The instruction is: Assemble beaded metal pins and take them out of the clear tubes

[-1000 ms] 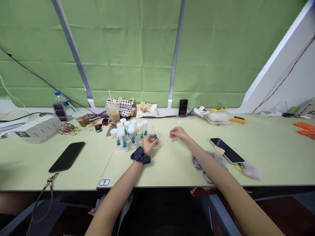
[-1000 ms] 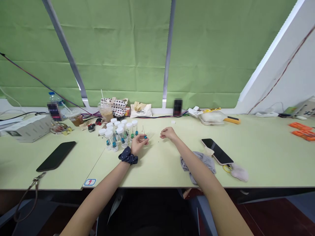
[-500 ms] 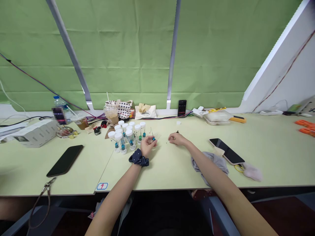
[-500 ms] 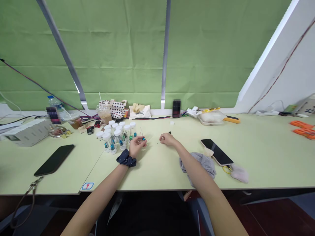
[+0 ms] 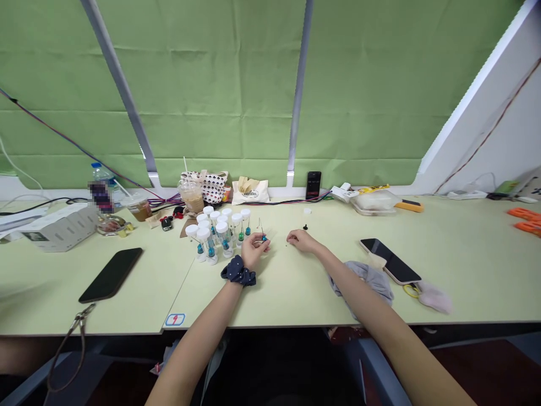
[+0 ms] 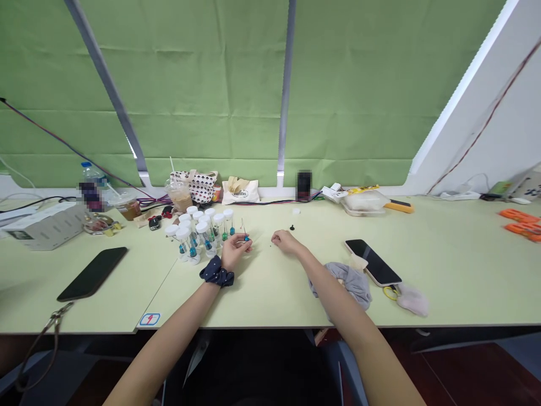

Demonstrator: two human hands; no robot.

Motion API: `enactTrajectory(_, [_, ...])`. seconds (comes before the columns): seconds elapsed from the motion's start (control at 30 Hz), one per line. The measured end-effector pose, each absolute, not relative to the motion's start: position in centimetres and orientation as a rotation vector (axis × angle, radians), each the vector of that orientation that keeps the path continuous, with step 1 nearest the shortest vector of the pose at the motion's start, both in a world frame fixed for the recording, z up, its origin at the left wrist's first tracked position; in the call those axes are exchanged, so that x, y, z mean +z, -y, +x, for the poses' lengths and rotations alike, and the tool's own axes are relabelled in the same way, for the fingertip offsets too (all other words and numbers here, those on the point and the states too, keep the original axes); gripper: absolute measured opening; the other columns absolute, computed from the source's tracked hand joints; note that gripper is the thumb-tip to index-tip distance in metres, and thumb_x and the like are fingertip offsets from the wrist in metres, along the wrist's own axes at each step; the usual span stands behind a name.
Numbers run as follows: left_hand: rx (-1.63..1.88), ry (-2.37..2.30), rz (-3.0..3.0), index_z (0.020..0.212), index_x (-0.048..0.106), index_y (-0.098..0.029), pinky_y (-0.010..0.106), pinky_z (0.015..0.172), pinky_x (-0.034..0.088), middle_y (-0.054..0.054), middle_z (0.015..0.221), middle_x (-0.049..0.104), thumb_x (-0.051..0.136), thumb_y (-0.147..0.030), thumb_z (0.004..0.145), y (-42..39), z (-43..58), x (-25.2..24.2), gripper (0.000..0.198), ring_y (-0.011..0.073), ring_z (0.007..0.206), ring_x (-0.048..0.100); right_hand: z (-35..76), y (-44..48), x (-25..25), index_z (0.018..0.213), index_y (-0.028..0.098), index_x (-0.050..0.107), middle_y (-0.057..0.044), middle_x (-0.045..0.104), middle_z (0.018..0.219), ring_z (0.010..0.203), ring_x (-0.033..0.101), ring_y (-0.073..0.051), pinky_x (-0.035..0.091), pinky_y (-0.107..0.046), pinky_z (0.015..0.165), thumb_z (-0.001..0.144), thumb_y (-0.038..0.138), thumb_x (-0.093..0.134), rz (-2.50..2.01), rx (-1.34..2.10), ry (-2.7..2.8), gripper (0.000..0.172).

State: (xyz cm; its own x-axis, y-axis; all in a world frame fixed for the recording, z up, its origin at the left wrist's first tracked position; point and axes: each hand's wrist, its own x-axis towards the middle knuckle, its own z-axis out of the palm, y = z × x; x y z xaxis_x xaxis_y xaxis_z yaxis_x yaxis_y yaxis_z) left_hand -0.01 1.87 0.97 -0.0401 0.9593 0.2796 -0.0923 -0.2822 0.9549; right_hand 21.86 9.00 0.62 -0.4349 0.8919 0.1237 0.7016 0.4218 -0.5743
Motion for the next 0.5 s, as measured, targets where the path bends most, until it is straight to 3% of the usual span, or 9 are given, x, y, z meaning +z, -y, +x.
enactTrajectory(0.23, [1.492, -1.01, 1.338, 0.091, 0.06, -0.012, 0.027, 0.054, 0.052, 0.006, 0.078, 0.065, 0.075, -0.034, 0.065, -1.9, 0.0, 1.0, 0.037, 0.0135, 0.055, 0.063, 22.0, -8.8, 0.3, 0.091, 0.015, 0.056, -0.004, 0.062, 0.078, 0.068, 0.054, -0.013, 0.04, -0.021, 0.061, 0.078, 0.007, 0.047, -1.335, 0.516, 2.332, 0.018])
enactTrajectory(0.5, [1.492, -1.002, 1.361, 0.091, 0.06, -0.013, 0.026, 0.054, 0.052, 0.006, 0.082, 0.064, 0.075, -0.034, 0.066, -2.0, -0.1, 0.7, 0.036, 0.0135, 0.056, 0.064, 21.7, -8.0, 0.9, 0.089, 0.016, 0.051, -0.006, 0.06, 0.083, 0.07, 0.052, -0.014, 0.038, -0.022, 0.061, 0.078, 0.017, 0.056, -1.331, 0.495, 2.477, 0.012])
